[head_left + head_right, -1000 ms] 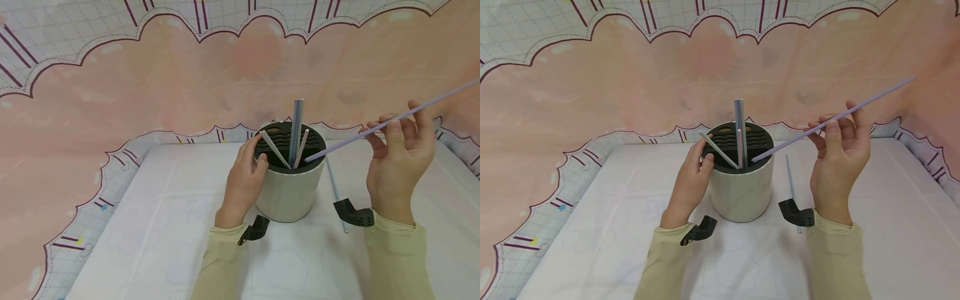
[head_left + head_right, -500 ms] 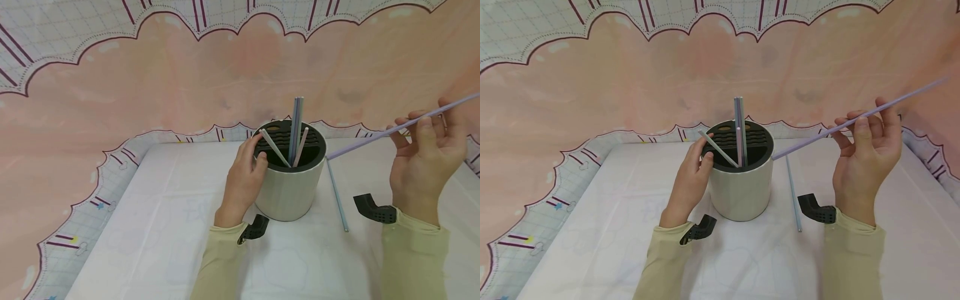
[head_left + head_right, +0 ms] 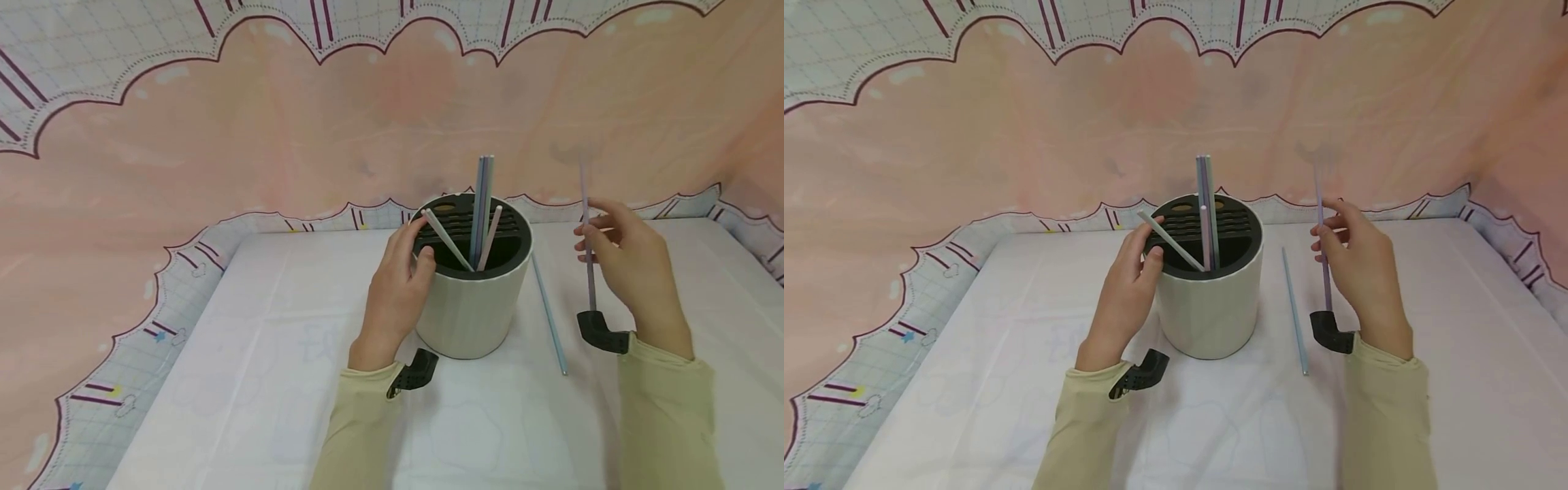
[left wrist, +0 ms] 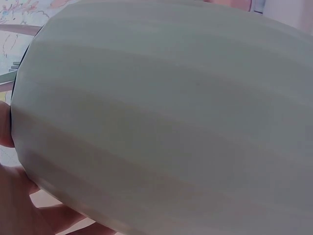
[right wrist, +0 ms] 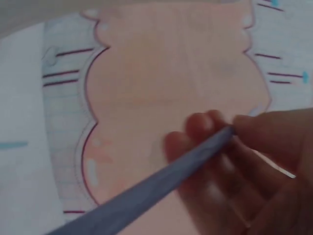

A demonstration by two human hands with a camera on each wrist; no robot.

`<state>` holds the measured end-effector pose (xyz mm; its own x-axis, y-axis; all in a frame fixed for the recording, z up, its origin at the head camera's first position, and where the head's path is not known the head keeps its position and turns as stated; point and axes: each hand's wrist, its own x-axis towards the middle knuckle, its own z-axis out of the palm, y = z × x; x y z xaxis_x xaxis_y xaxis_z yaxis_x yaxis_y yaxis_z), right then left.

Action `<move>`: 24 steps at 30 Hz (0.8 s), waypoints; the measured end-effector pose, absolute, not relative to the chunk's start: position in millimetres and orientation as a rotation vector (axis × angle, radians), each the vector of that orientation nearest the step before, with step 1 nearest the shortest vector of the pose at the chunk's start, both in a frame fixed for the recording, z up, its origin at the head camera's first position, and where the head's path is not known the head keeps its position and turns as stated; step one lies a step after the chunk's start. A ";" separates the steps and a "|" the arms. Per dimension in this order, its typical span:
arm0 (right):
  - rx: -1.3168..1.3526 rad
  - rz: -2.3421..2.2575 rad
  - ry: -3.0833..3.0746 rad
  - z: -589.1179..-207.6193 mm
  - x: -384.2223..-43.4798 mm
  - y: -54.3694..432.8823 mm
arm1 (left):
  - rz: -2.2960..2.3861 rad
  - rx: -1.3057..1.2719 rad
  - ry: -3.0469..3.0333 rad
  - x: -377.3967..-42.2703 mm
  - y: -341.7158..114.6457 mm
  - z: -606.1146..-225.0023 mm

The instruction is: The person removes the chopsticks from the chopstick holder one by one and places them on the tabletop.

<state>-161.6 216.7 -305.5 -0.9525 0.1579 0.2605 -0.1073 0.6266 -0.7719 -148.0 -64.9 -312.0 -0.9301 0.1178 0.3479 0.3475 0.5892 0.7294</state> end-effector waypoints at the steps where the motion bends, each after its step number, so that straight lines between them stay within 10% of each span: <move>1: -0.025 1.175 -2.629 -308.5 -163.1 216.8 | -1.261 -0.384 -2.557 -148.1 -65.1 -312.0; 24: -0.046 1.049 -3.258 -363.5 -186.5 232.8 | -1.275 -0.377 -2.563 -147.2 -65.6 -312.5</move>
